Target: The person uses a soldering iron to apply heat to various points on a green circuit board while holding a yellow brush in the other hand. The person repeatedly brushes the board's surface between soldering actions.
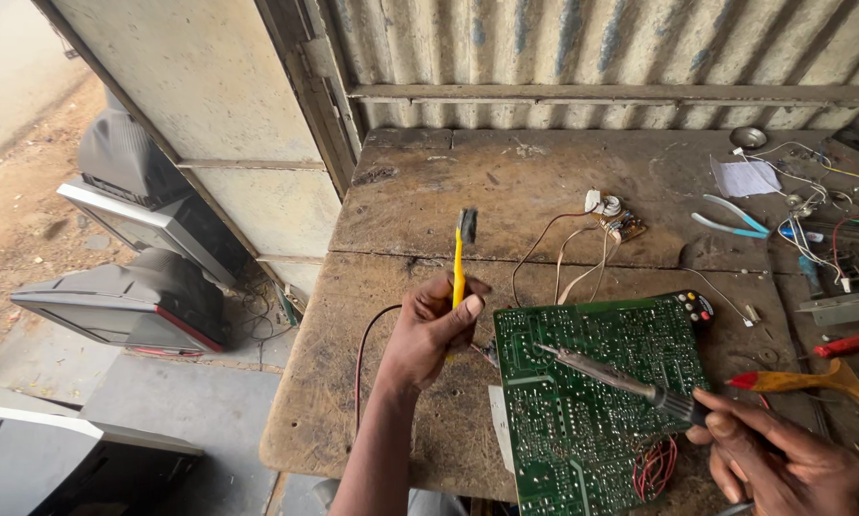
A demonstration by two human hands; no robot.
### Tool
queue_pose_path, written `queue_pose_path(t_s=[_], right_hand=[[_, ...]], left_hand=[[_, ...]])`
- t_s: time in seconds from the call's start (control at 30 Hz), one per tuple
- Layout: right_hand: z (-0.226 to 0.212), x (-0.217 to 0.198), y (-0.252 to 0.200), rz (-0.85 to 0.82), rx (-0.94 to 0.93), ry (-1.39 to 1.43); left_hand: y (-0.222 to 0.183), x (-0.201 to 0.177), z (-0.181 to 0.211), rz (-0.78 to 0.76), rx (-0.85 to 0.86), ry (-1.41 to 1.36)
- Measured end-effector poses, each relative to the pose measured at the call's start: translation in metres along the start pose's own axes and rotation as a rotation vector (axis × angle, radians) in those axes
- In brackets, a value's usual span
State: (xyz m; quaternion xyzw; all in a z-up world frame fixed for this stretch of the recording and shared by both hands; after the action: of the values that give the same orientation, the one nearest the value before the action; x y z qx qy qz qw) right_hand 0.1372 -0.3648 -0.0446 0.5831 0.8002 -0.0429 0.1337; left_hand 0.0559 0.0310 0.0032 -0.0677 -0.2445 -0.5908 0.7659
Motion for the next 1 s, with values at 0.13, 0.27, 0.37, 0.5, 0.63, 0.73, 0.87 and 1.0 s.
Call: queue_pose_path(t_s=[0.13, 0.27, 0.37, 0.5, 0.63, 0.73, 0.87, 1.0], right_hand=[[0.022, -0.005, 0.001, -0.013, -0.03, 0.004], [0.042, -0.004, 0.0, -0.183, -0.035, 0.174], [0.057, -0.006, -0.002, -0.089, -0.01, 0.144], [0.07, -0.007, -0.001, -0.151, -0.056, 0.122], [0.085, -0.012, 0.004, -0.321, -0.019, 0.228], [0.097, -0.016, 0.003, -0.335, 0.027, 0.233], [0.106, -0.018, 0.001, -0.301, 0.107, 0.219], [0.102, -0.014, 0.001, -0.328, 0.071, 0.217]], left_hand=[[-0.005, -0.002, -0.007, 0.021, -0.102, 0.078], [-0.007, 0.003, -0.004, 0.018, -0.125, 0.167], [-0.006, 0.005, 0.001, 0.013, -0.105, 0.17], [-0.007, 0.003, 0.003, 0.013, -0.118, 0.181], [-0.007, 0.001, 0.004, 0.015, -0.131, 0.22], [-0.008, 0.0, 0.004, 0.021, -0.136, 0.231], [-0.007, 0.0, 0.004, 0.002, -0.116, 0.234], [-0.008, -0.001, 0.004, 0.0, -0.125, 0.229]])
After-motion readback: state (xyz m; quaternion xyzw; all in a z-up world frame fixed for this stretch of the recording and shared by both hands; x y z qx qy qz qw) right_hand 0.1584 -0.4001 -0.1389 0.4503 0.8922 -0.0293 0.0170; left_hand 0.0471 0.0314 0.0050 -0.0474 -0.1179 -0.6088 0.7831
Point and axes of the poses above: each hand's wrist, its own y-axis towards the middle knuckle, its own x-axis out of the palm, z = x × y, the point moved 4 cm from there along y, towards the middle knuckle, and after that the axes turned 3 degrees about x, right-handed, at the moved point
